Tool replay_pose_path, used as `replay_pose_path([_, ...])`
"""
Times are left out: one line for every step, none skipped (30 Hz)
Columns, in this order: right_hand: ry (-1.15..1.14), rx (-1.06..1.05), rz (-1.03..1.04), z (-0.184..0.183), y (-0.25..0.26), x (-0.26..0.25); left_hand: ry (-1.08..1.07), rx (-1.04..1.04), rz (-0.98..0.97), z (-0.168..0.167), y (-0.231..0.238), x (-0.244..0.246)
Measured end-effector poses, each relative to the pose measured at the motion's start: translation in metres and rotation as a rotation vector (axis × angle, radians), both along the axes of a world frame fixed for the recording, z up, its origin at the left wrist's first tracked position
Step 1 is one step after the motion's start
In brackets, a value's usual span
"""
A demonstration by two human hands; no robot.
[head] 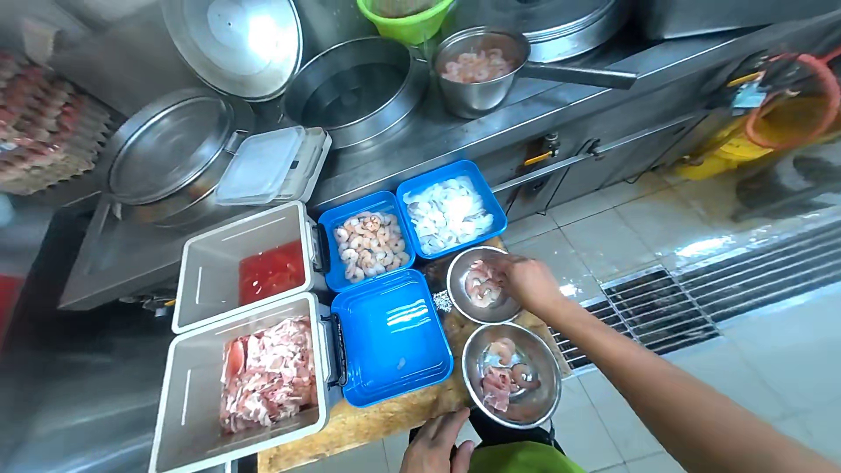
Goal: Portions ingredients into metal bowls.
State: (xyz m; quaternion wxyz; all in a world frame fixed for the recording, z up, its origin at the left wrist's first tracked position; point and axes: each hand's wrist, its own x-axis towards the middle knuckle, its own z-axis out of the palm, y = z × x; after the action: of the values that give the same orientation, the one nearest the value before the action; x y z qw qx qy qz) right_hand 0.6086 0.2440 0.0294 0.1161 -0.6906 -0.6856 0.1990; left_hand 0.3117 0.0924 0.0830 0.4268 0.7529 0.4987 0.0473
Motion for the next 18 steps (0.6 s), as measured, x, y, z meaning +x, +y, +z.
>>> replay_pose_path([-0.02,0.018,0.066,0.003,0.002,0.003,-0.003,-0.005,0.023,0.0,-0.002,-0.003])
replay_pose_path([-0.042,0.029,0.154,0.007,0.005,0.005,-0.006,-0.013,0.053,-0.001,-0.005,-0.007])
replay_pose_path([-0.096,0.002,0.252,0.01,0.008,0.007,-0.01,-0.023,0.081,-0.003,-0.009,-0.01])
replay_pose_path([-0.175,-0.077,0.339,0.011,0.013,0.007,-0.011,-0.042,0.101,-0.006,-0.012,-0.013])
replay_pose_path([-0.242,-0.17,0.408,0.01,0.019,0.007,-0.011,-0.053,0.112,-0.009,-0.014,-0.015])
replay_pose_path([-0.282,-0.259,0.464,0.006,0.023,0.006,-0.006,-0.06,0.117,-0.01,-0.016,-0.017])
replay_pose_path([-0.279,-0.299,0.502,-0.001,0.027,0.006,-0.001,-0.067,0.12,-0.01,-0.018,-0.017])
replay_pose_path([-0.238,-0.296,0.518,-0.007,0.029,0.006,0.003,-0.074,0.128,-0.01,-0.019,-0.018])
replay_pose_path([-0.175,-0.291,0.505,-0.012,0.033,0.007,0.005,-0.071,0.139,-0.009,-0.02,-0.019])
replay_pose_path([-0.092,-0.297,0.464,-0.013,0.037,0.008,0.006,-0.063,0.152,-0.01,-0.021,-0.019])
replay_pose_path([-0.012,-0.305,0.41,-0.009,0.04,0.009,0.006,-0.056,0.168,-0.01,-0.021,-0.02])
replay_pose_path([0.048,-0.295,0.363,-0.005,0.043,0.01,0.006,-0.051,0.181,-0.01,-0.021,-0.021])
replay_pose_path([0.059,-0.276,0.341,-0.002,0.044,0.011,0.007,-0.048,0.193,-0.01,-0.022,-0.022])
replay_pose_path([-0.001,-0.268,0.347,0.001,0.044,0.014,0.006,-0.045,0.203,-0.011,-0.022,-0.023])
replay_pose_path([-0.098,-0.24,0.371,0.004,0.041,0.016,0.001,-0.036,0.211,-0.012,-0.023,-0.023])
replay_pose_path([-0.164,-0.176,0.39,0.01,0.035,0.017,-0.002,-0.027,0.214,-0.013,-0.024,-0.024])
replay_pose_path([-0.179,-0.08,0.406,0.019,0.027,0.016,-0.005,-0.016,0.213,-0.015,-0.026,-0.024])
replay_pose_path([-0.145,0.03,0.431,0.028,0.017,0.013,-0.005,-0.01,0.211,-0.016,-0.026,-0.024])
